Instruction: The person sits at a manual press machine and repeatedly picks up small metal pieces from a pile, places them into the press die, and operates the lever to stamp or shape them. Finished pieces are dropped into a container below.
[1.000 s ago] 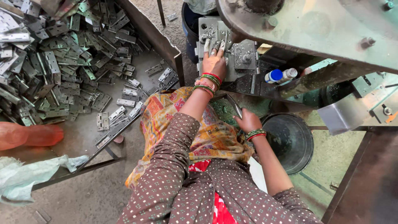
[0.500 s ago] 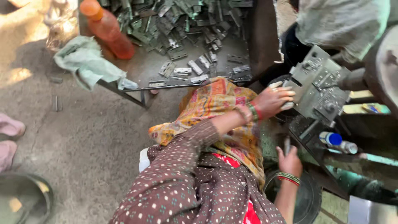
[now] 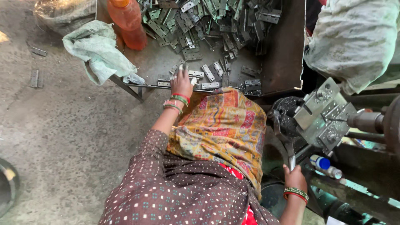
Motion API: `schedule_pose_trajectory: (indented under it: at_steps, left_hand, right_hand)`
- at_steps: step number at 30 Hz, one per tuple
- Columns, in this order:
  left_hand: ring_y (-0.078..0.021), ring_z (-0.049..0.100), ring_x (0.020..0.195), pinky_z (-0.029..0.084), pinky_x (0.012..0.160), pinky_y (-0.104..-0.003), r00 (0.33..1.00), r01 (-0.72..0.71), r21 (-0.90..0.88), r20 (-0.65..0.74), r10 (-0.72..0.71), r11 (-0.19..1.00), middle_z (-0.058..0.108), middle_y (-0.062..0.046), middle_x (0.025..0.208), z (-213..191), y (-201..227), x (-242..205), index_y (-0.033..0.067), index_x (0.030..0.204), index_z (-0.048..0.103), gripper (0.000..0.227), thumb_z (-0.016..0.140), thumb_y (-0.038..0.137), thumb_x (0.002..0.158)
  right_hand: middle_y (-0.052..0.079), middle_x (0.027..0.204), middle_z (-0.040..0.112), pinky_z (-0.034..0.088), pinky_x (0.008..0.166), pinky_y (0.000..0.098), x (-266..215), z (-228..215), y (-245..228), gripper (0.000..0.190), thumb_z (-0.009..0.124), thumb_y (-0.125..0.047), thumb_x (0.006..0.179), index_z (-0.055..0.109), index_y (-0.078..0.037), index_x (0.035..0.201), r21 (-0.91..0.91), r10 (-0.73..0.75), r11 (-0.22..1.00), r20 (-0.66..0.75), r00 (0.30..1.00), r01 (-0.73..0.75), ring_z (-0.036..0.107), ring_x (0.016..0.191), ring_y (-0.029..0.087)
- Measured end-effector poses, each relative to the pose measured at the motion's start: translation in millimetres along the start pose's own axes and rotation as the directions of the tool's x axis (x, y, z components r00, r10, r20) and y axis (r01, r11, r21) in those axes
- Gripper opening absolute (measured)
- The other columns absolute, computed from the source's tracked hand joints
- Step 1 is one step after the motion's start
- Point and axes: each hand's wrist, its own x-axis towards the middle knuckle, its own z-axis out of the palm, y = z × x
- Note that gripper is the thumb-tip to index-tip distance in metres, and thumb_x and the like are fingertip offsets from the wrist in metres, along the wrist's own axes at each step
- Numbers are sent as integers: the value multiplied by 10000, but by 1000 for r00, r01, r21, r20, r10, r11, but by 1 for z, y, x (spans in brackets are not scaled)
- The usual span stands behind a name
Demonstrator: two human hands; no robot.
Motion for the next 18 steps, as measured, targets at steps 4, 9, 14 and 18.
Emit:
schedule_pose_trajectory:
  at_steps: [4, 9, 14, 18]
  left_hand:
    - [-367, 362, 1440, 255, 1169, -579, 989, 100, 12, 108, -101, 995, 375, -189, 1574, 29, -8, 87, 121, 1548, 343, 833, 722, 414, 867]
    - [-322, 308, 1484, 171, 1194, -615, 986, 165, 149, -1, -166, 975, 396, -136, 1593, 63, -30, 189, 136, 1557, 310, 792, 691, 331, 890]
    - [-344, 454, 1349, 317, 1128, -562, 975, 144, 130, 149, -163, 981, 534, -139, 1405, 75, -48, 208, 145, 1516, 385, 905, 832, 298, 744]
    - [-365, 597, 1194, 434, 1061, -521, 996, 67, 209, 42, -78, 976, 652, -140, 1223, 59, -61, 179, 165, 1445, 491, 931, 929, 257, 628]
  right_hand:
    - [343, 1051, 725, 544, 853, 596, -5, -3, -8, 559, 564, -540, 998, 574, -7, 1169, -49, 56, 997, 22, 998, -55, 689, 1016, 534]
    - [329, 1050, 730, 546, 856, 594, -2, -10, -17, 554, 568, -538, 990, 566, -19, 1185, -92, 110, 990, 21, 994, -107, 696, 1011, 525]
    - [331, 1030, 732, 549, 843, 598, -7, -8, -18, 551, 582, -548, 990, 580, -31, 1179, -86, 143, 986, -3, 990, -143, 696, 996, 530]
    - [334, 1029, 727, 547, 831, 605, -11, -7, -23, 542, 591, -537, 992, 584, -28, 1178, -83, 145, 986, -24, 989, -147, 693, 995, 531]
